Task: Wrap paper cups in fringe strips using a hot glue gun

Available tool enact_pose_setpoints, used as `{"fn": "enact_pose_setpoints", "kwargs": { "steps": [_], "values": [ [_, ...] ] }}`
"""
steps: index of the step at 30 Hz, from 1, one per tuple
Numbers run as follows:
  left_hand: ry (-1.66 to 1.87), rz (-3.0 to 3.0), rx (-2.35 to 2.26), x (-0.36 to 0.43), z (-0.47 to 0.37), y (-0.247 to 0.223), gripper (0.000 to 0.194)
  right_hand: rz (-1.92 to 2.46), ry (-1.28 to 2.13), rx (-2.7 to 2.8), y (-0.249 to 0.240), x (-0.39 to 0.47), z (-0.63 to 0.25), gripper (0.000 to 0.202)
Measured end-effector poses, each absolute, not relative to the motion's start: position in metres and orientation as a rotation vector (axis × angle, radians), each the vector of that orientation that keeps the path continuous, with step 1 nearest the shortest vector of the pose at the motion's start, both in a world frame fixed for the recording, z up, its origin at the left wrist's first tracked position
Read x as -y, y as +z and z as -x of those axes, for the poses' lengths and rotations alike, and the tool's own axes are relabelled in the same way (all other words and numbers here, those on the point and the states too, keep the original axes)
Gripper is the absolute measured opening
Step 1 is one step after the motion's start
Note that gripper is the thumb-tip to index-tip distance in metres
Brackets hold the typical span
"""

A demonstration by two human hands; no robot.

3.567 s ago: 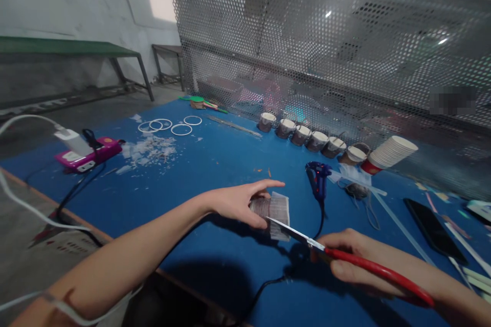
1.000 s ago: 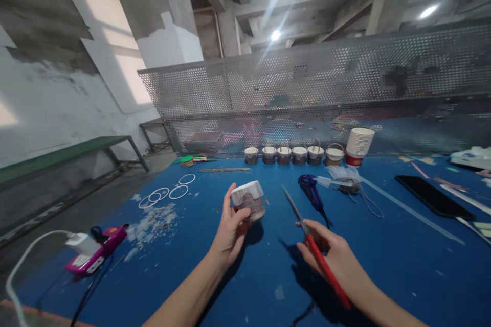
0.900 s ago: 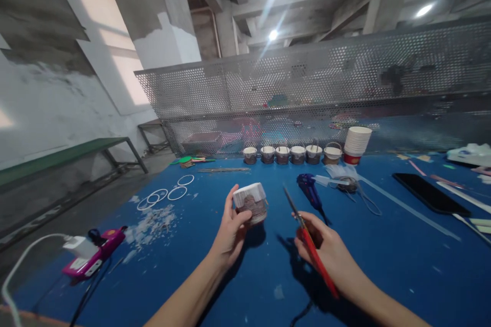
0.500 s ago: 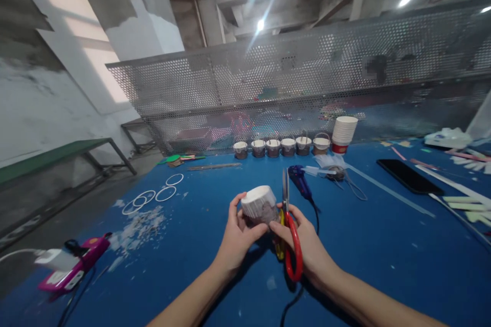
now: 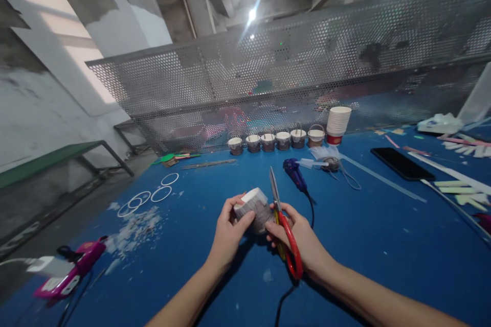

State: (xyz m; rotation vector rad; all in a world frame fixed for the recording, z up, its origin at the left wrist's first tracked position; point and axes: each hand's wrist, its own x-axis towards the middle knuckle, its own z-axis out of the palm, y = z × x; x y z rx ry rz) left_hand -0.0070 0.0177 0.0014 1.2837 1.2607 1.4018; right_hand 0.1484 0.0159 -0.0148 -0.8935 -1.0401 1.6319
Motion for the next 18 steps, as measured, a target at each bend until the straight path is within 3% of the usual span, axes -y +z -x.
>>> {"fn": "enact_pose_setpoints", "kwargs": {
  "steps": [13,18],
  "values": [
    [1.468,-1.425,-1.360,-0.013,0.007,-0.001,0.022,0.928,1.653,0.992,-0.012,-0.006,-0.143,0.062],
    [1.428,-1.401,-1.255,-0.013,0.008,0.001,0.037,0.917,1.716,0.831,-0.006,-0.006,-0.146,0.064]
  ]
}}
